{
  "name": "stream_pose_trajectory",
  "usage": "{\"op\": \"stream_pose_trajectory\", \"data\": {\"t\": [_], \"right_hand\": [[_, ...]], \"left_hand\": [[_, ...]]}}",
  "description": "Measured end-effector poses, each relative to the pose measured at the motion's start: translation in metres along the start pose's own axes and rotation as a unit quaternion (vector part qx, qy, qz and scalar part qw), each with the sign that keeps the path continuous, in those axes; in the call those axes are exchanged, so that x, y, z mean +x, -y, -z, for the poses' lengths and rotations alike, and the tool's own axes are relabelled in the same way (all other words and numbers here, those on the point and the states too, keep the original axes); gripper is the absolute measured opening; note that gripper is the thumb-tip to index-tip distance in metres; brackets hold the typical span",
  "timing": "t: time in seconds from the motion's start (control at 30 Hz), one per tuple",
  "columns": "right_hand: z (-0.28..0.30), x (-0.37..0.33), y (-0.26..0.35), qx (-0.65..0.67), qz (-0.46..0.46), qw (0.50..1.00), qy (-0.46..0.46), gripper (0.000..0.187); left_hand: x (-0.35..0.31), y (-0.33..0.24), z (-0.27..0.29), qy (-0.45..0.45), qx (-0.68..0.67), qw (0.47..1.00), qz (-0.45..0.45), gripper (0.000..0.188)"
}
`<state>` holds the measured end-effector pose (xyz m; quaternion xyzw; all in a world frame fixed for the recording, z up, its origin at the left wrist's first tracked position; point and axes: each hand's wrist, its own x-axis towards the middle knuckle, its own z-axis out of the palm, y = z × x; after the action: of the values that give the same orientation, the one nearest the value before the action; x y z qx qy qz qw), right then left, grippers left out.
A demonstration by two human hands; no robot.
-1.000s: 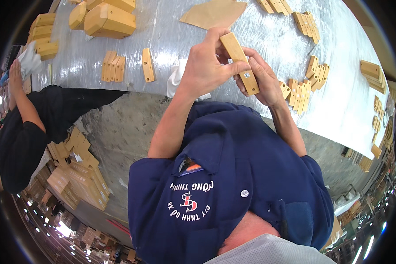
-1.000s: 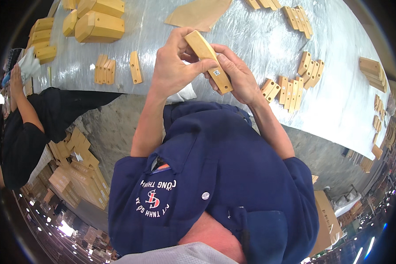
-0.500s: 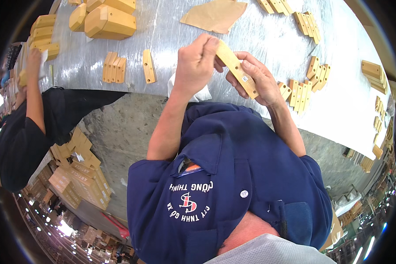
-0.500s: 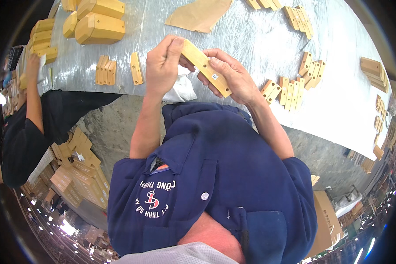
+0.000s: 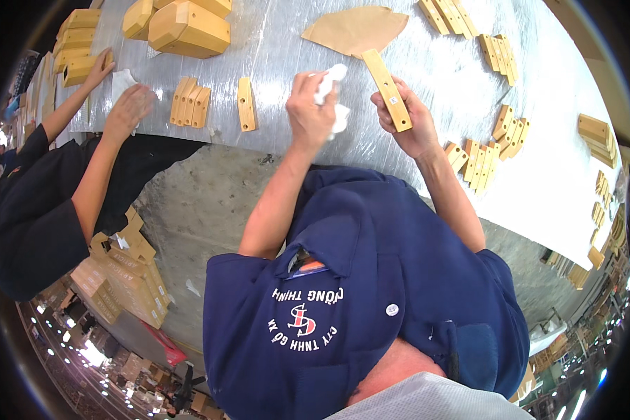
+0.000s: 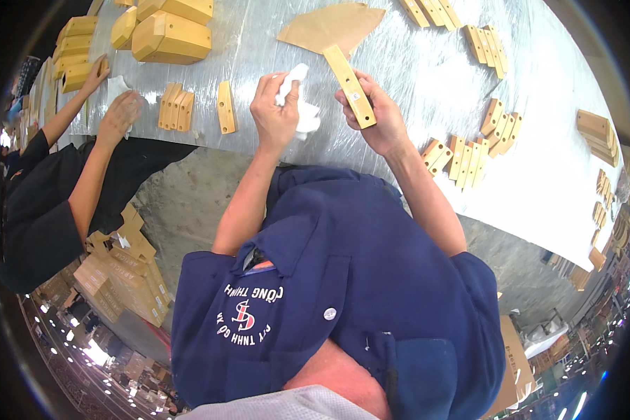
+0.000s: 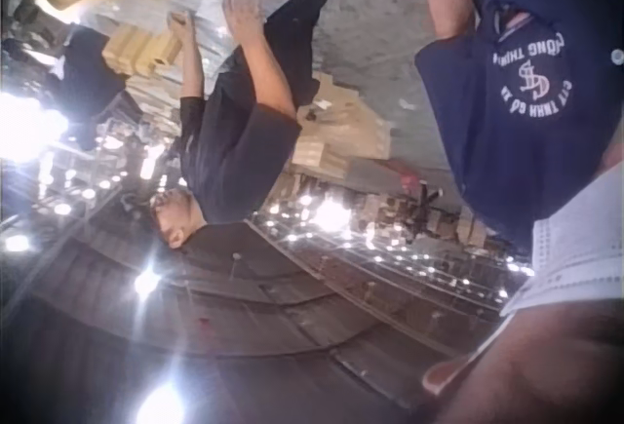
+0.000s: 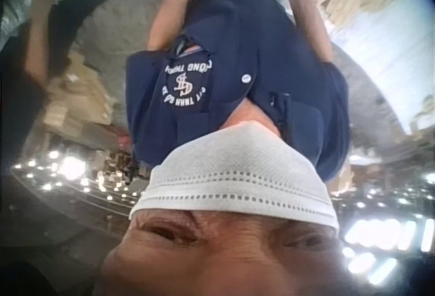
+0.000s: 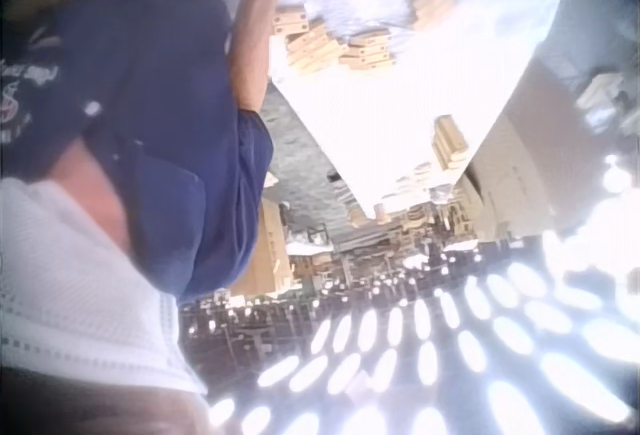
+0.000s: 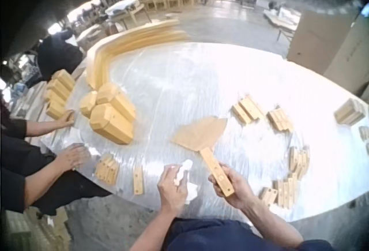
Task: The person sands small wooden parts with sandpaper and wipes them with a white cloth. They handle each piece one at a time, turning it over to sand multiple sides, then wipe the surface before placing it back on the table.
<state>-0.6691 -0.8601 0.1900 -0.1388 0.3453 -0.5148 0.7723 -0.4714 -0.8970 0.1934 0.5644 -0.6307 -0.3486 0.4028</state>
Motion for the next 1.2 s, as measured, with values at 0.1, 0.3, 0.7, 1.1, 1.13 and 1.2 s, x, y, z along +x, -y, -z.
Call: {"op": "stream_pose_trajectory", "data": {"t": [0.1, 0.3, 0.7, 1.1, 1.13, 1.2], "right_hand": [[-0.017, 0.003, -0.004, -0.002, 0.024, 0.998, -0.062, 0.043], [-0.041, -0.007, 0.001, -0.169, 0.069, 0.971, -0.155, 0.042], [-0.047, 0.026, -0.047, -0.36, 0.036, 0.931, -0.039, 0.063], [-0.105, 0.142, -0.166, -0.684, 0.103, 0.722, 0.023, 0.056], [-0.11, 0.141, -0.167, -0.665, 0.079, 0.742, 0.028, 0.054], [-0.118, 0.139, -0.163, -0.626, 0.031, 0.779, 0.033, 0.049]], "left_hand": [[0.0, -0.064, -0.022, 0.024, 0.02, 0.97, -0.242, 0.02], [0.063, -0.04, -0.057, -0.036, -0.005, 0.981, -0.19, 0.024], [-0.062, 0.039, 0.063, 0.004, 0.023, 0.998, 0.05, 0.017], [-0.148, 0.065, 0.117, -0.167, 0.044, 0.975, 0.138, 0.021], [-0.151, 0.061, 0.119, -0.172, 0.046, 0.974, 0.143, 0.021], [-0.156, 0.06, 0.117, -0.168, 0.056, 0.975, 0.136, 0.021]]}}
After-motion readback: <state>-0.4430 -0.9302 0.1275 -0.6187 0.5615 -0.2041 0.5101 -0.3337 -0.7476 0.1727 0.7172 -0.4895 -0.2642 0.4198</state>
